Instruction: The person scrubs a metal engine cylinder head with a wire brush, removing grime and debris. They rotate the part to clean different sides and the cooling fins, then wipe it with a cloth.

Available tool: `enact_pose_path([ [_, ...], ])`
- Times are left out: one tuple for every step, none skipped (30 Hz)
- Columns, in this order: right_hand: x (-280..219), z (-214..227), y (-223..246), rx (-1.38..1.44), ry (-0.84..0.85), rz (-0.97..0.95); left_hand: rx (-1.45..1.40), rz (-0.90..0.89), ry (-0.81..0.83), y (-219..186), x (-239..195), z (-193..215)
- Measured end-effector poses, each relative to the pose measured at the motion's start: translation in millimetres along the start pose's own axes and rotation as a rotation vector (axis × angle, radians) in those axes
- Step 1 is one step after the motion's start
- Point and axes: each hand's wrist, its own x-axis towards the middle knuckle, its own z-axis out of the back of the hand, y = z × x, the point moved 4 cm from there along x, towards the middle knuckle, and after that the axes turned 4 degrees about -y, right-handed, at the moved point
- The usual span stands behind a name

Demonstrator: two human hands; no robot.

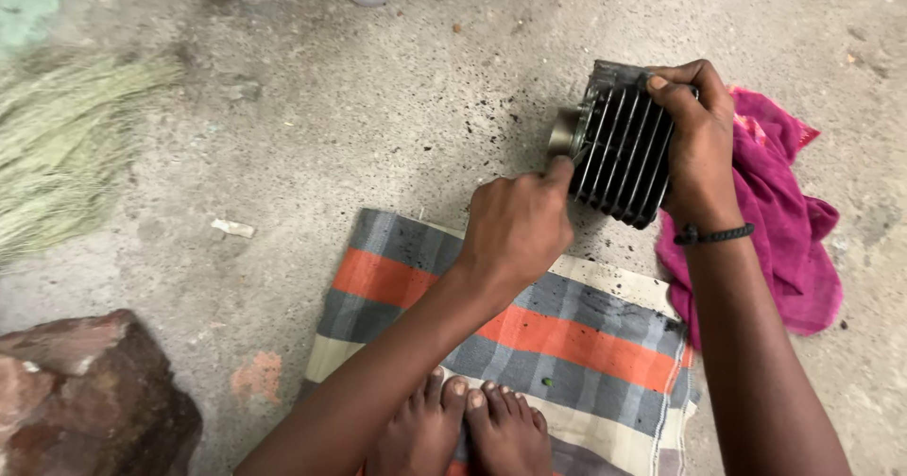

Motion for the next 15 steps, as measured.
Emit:
enact_pose_path([
  [-0.3, 3.6, 0.1, -0.015, -0.013, -0.009, 0.016, -0.018, 0.017, -1.9, 0.9, -4.5],
  [-1.1, 7.4, 0.2, -0.029, -0.026, -0.018, 0.031, -0.036, 0.034, -4.5, 1.2, -8.6],
  [-2.1, 10.8, 0.1, -0.021, -0.037, -0.029, 0.052, -0.057, 0.052, -6.1, 1.4, -11.2],
  [-3.2, 15.6, 1.2, -0.013, -0.048, -0.04, 0.036, -0.067, 0.065, -9.3, -0.9, -13.2],
  [-2.0, 17.2, 1.9, 0.001, -0.052, -0.048, 0.027, -0.073, 0.074, -11.7, -4.2, -12.9],
  [-0.9, 18.2, 1.7, 0.016, -0.043, -0.062, 0.018, -0.08, 0.082, -12.4, -6.3, -11.5],
  [0.5, 21.1, 1.6, 0.026, -0.036, -0.075, 0.014, -0.073, 0.097, -11.3, -6.6, -10.9],
  [2.0, 23.7, 0.2, 0.037, -0.028, -0.089, 0.009, -0.065, 0.113, -9.5, -7.3, -9.9],
  [3.4, 27.7, -1.1, 0.017, -0.029, -0.073, -0.007, -0.057, 0.126, -10.8, -8.2, -11.3],
  [5.1, 29.0, -4.5, -0.003, -0.03, -0.057, -0.044, -0.071, 0.141, -11.2, -12.1, -10.2],
  [7.3, 29.9, -6.6, -0.016, -0.027, -0.043, -0.074, -0.082, 0.157, -8.7, -17.8, -5.4],
  [6.6, 37.3, -4.1, -0.006, -0.041, -0.057, -0.103, -0.094, 0.172, -9.2, -20.5, -2.2],
  [5.7, 37.9, -4.0, 0.024, -0.042, -0.072, -0.091, -0.047, 0.161, -6.6, -20.7, 3.4],
  [6.7, 35.7, -5.3, 0.053, -0.044, -0.087, -0.078, 0.0, 0.15, -6.0, -21.2, 8.0],
  [6.8, 37.0, -6.8, 0.058, -0.057, -0.096, -0.086, 0.04, 0.148, -8.8, -21.6, 8.7],
])
